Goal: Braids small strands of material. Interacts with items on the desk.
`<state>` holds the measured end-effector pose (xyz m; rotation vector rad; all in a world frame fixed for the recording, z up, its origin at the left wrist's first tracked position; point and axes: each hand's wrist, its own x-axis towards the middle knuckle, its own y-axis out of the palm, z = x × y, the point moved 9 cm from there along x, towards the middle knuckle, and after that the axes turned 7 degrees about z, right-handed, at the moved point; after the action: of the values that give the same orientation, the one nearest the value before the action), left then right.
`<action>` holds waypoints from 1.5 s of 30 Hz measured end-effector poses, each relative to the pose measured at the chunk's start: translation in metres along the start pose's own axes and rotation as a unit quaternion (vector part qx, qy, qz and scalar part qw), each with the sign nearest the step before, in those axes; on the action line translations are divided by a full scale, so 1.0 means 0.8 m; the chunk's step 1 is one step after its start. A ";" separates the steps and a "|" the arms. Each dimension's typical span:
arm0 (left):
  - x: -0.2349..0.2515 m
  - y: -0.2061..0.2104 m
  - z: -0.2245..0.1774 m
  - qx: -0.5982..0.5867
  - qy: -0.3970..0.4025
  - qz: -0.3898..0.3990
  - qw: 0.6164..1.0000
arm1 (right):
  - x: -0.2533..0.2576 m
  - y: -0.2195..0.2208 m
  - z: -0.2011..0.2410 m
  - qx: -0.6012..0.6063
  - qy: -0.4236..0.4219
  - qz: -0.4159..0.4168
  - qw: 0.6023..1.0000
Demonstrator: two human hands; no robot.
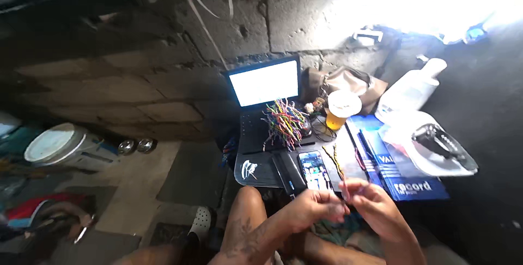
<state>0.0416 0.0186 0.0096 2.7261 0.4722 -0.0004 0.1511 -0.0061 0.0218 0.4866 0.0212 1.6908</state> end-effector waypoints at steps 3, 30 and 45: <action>-0.036 0.023 0.014 -0.069 -0.018 0.032 0.997 | 0.000 0.037 0.002 -0.023 0.004 0.093 0.995; -0.297 0.091 -0.049 0.032 0.107 -0.156 0.981 | -0.055 0.297 0.033 -0.015 0.035 0.299 0.953; -0.292 0.143 0.019 -0.220 0.045 0.139 0.965 | -0.080 0.338 0.023 0.080 -0.075 0.433 0.895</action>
<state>-0.1408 -0.1630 0.0513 2.3340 0.0898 0.2704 -0.0906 -0.1223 0.0963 0.8279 -0.1984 2.5310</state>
